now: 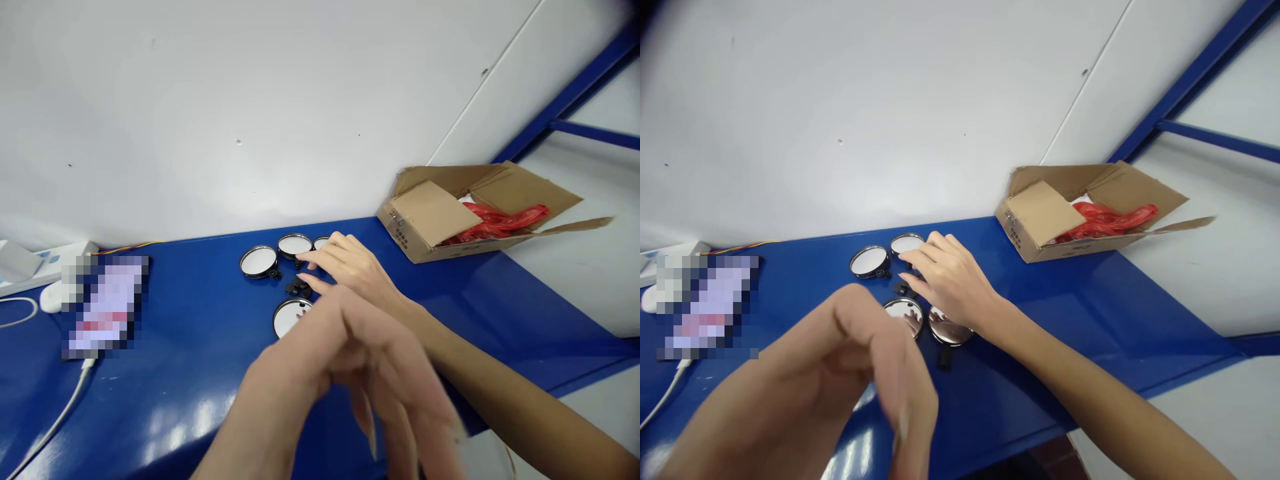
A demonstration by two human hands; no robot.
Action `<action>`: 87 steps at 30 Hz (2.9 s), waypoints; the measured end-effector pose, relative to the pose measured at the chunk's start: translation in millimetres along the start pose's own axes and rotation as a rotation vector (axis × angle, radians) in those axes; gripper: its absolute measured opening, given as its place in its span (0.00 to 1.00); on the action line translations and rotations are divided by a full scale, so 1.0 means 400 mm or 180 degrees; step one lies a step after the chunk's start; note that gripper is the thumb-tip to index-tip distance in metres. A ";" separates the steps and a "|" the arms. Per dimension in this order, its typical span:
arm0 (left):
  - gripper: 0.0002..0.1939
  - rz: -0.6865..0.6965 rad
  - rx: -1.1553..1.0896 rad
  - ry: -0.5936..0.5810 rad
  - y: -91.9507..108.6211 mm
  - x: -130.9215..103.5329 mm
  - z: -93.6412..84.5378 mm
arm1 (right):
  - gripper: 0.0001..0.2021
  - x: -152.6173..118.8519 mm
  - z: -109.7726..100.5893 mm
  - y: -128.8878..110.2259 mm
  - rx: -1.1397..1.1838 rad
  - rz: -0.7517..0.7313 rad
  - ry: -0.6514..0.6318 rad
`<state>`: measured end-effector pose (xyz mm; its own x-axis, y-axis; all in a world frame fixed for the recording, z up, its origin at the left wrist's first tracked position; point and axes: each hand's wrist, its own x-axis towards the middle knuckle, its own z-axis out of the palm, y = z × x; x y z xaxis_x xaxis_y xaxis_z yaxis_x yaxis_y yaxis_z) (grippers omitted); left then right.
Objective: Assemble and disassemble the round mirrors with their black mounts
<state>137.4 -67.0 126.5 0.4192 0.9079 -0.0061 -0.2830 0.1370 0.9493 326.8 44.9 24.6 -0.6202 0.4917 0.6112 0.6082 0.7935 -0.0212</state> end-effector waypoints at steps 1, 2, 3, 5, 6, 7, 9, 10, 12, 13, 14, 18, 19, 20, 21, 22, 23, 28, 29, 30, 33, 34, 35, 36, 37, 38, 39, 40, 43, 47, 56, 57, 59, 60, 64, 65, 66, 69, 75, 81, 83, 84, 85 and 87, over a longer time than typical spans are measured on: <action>0.13 -0.0034 -0.0045 -0.0082 -0.015 0.001 -0.007 | 0.10 -0.002 -0.002 0.001 0.0053 0.0031 0.0011; 0.12 -0.0095 -0.0097 0.0033 -0.032 0.002 -0.020 | 0.10 -0.004 -0.005 0.002 0.0100 0.0072 0.0019; 0.12 -0.0022 -0.0205 0.0205 -0.050 0.002 -0.038 | 0.10 -0.006 -0.007 0.004 0.0134 0.0124 0.0014; 0.12 0.0120 -0.0320 0.0476 -0.087 0.002 -0.090 | 0.09 -0.009 -0.012 0.006 0.0174 0.0209 -0.0017; 0.11 0.0174 -0.0297 0.0601 -0.103 0.004 -0.121 | 0.09 -0.010 -0.014 0.007 0.0192 0.0232 -0.0033; 0.10 0.0234 -0.0248 0.0758 -0.117 0.006 -0.154 | 0.08 -0.011 -0.017 0.007 0.0216 0.0246 -0.0051; 0.12 0.0294 -0.0062 0.1118 -0.136 0.015 -0.214 | 0.08 -0.010 -0.026 0.006 0.0294 0.0286 -0.0060; 0.13 0.0293 0.0027 0.1246 -0.142 0.020 -0.240 | 0.08 -0.009 -0.032 0.005 0.0362 0.0319 -0.0055; 0.13 0.0266 0.0095 0.1356 -0.150 0.030 -0.279 | 0.08 -0.007 -0.045 0.003 0.0608 0.0431 -0.0073; 0.12 0.0237 0.0135 0.1356 -0.154 0.033 -0.293 | 0.08 -0.007 -0.052 0.003 0.0787 0.0490 -0.0107; 0.12 0.0193 0.0178 0.1344 -0.158 0.034 -0.303 | 0.08 -0.006 -0.058 0.003 0.0986 0.0546 -0.0161; 0.19 -0.0035 0.0513 0.1394 -0.173 0.028 -0.320 | 0.06 -0.012 -0.065 0.005 0.1666 0.0677 -0.0421; 0.19 -0.0060 0.0602 0.1450 -0.175 0.025 -0.319 | 0.05 -0.013 -0.063 0.003 0.1750 0.0686 -0.0482; 0.18 -0.0074 0.0679 0.1517 -0.176 0.021 -0.316 | 0.05 -0.015 -0.061 -0.001 0.1803 0.0698 -0.0549; 0.17 -0.0094 0.0735 0.1591 -0.175 0.017 -0.310 | 0.06 -0.016 -0.058 -0.008 0.1832 0.0706 -0.0620; 0.16 -0.0122 0.0769 0.1659 -0.171 0.014 -0.303 | 0.09 -0.017 -0.056 -0.016 0.1844 0.0724 -0.0702; 0.16 -0.0159 0.0788 0.1714 -0.166 0.011 -0.295 | 0.13 -0.018 -0.056 -0.027 0.1845 0.0753 -0.0790; 0.15 -0.0395 0.0852 0.1716 -0.140 -0.002 -0.264 | 0.41 -0.022 -0.062 -0.076 0.1690 0.0739 -0.1246; 0.15 -0.0424 0.0874 0.1694 -0.139 -0.003 -0.263 | 0.44 -0.023 -0.063 -0.081 0.1627 0.0713 -0.1336; 0.15 -0.0432 0.0906 0.1671 -0.139 -0.004 -0.264 | 0.45 -0.023 -0.065 -0.085 0.1570 0.0693 -0.1419; 0.16 -0.0287 0.1149 0.1501 -0.147 -0.002 -0.275 | 0.45 -0.023 -0.068 -0.088 0.1492 0.0654 -0.1572; 0.15 -0.0218 0.1250 0.1412 -0.150 0.000 -0.279 | 0.44 -0.022 -0.069 -0.088 0.1493 0.0644 -0.1596; 0.14 -0.0171 0.1326 0.1320 -0.154 0.002 -0.283 | 0.43 -0.021 -0.070 -0.088 0.1500 0.0639 -0.1625; 0.13 -0.0145 0.1356 0.1232 -0.158 0.003 -0.287 | 0.40 -0.021 -0.070 -0.088 0.1516 0.0639 -0.1669; 0.13 -0.0142 0.1339 0.1158 -0.161 0.004 -0.289 | 0.38 -0.021 -0.070 -0.087 0.1535 0.0650 -0.1723; 0.14 -0.0158 0.1292 0.1095 -0.163 0.003 -0.291 | 0.36 -0.020 -0.071 -0.087 0.1558 0.0668 -0.1777; 0.14 -0.0184 0.1242 0.1031 -0.165 0.002 -0.292 | 0.35 -0.020 -0.071 -0.086 0.1588 0.0692 -0.1835; 0.16 -0.0204 0.1217 0.0949 -0.166 0.001 -0.292 | 0.35 -0.020 -0.071 -0.085 0.1617 0.0729 -0.1889; 0.21 -0.0287 0.1258 0.0705 -0.169 -0.005 -0.293 | 0.42 -0.018 -0.068 -0.078 0.1762 0.0829 -0.2065; 0.30 -0.0357 0.1516 0.0724 -0.174 -0.006 -0.296 | 0.52 -0.011 -0.062 -0.072 0.1886 0.0960 -0.2296; 0.37 -0.0684 0.1554 0.0683 -0.177 -0.002 -0.305 | 0.54 -0.015 -0.044 -0.078 0.1749 0.0831 -0.2211; 0.35 -0.0628 0.1562 0.0669 -0.178 -0.001 -0.307 | 0.54 -0.015 -0.042 -0.079 0.1703 0.0784 -0.2178; 0.24 -0.0490 0.1470 0.0632 -0.182 0.002 -0.313 | 0.51 -0.015 -0.037 -0.082 0.1652 0.0700 -0.2083; 0.19 -0.0463 0.1388 0.0614 -0.185 0.004 -0.315 | 0.49 -0.014 -0.036 -0.083 0.1649 0.0670 -0.2025; 0.20 -0.0491 0.1207 0.0774 -0.189 0.012 -0.316 | 0.48 -0.007 -0.040 -0.083 0.1724 0.0614 -0.1740; 0.21 -0.0497 0.1228 0.0837 -0.189 0.012 -0.316 | 0.49 -0.005 -0.042 -0.083 0.1744 0.0586 -0.1623; 0.22 -0.0497 0.1253 0.0899 -0.188 0.011 -0.315 | 0.51 -0.003 -0.044 -0.083 0.1766 0.0541 -0.1478; 0.29 -0.0469 0.1392 0.0919 -0.185 0.001 -0.310 | 0.55 -0.002 -0.046 -0.086 0.1847 0.0357 -0.0995; 0.32 -0.0672 0.1058 0.0179 -0.188 -0.027 -0.286 | 0.56 -0.018 -0.026 -0.108 0.1718 -0.0145 -0.0530; 0.19 -0.0720 0.0618 0.0227 -0.178 -0.017 -0.263 | 0.55 -0.022 -0.037 -0.115 0.1395 -0.0202 -0.0633; 0.19 -0.0444 0.0424 0.0439 -0.174 -0.006 -0.267 | 0.52 -0.017 -0.045 -0.110 0.1212 -0.0023 -0.0378; 0.19 -0.0337 0.0324 0.0553 -0.173 -0.001 -0.271 | 0.47 -0.014 -0.047 -0.106 0.1129 0.0155 -0.0209; 0.18 -0.0264 0.0234 0.0664 -0.171 0.002 -0.275 | 0.41 -0.013 -0.049 -0.103 0.1072 0.0375 -0.0064; 0.14 -0.0211 0.0124 0.0814 -0.169 0.005 -0.280 | 0.25 -0.013 -0.048 -0.096 0.1102 0.0753 0.0056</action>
<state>61.0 -30.0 27.2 0.2027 0.9687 -0.1430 -0.2267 0.1885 0.9555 316.1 5.3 37.4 -0.4731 0.6711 0.5708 0.5287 0.7345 -0.4254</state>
